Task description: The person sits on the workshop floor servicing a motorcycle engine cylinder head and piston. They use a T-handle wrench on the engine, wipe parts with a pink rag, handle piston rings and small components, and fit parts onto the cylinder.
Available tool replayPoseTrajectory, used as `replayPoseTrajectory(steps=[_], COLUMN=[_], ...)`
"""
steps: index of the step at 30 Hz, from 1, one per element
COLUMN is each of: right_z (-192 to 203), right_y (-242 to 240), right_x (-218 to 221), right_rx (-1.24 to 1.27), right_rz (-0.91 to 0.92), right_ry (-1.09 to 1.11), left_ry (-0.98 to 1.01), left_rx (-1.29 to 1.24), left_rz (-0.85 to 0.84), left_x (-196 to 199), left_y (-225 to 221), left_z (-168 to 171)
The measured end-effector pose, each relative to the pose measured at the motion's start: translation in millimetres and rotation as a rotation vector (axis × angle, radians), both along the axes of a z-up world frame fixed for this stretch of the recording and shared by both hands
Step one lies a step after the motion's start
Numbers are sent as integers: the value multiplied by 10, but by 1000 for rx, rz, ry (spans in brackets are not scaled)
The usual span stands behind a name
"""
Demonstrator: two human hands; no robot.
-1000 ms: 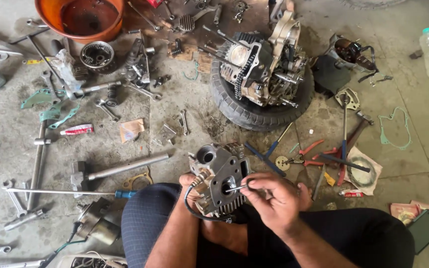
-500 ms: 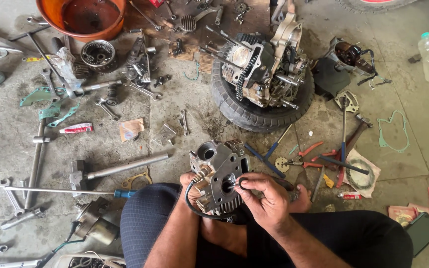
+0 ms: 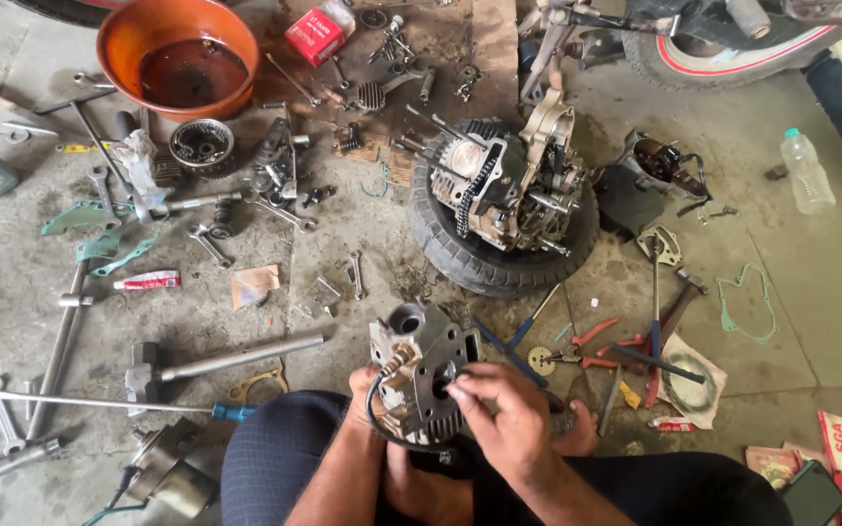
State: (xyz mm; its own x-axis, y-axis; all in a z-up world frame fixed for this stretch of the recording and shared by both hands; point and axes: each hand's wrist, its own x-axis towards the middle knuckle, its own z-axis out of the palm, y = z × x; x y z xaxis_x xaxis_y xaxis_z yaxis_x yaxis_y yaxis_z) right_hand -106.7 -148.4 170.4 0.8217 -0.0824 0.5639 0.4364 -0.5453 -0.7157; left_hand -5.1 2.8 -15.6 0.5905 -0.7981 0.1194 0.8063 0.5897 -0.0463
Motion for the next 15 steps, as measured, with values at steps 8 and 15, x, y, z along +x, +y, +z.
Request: replayPoseTrajectory(steps=[8,15], right_z=[159,-30], right_y=[26,61], right_x=[117,141], right_rx=[-163,-383], right_rz=[-68,-92], right_ry=[-69,31], left_ry=[-29,44], left_rx=[-214,219], left_rz=[85,221], left_x=[33,66], left_y=[-63,-58], left_z=[-520,-160])
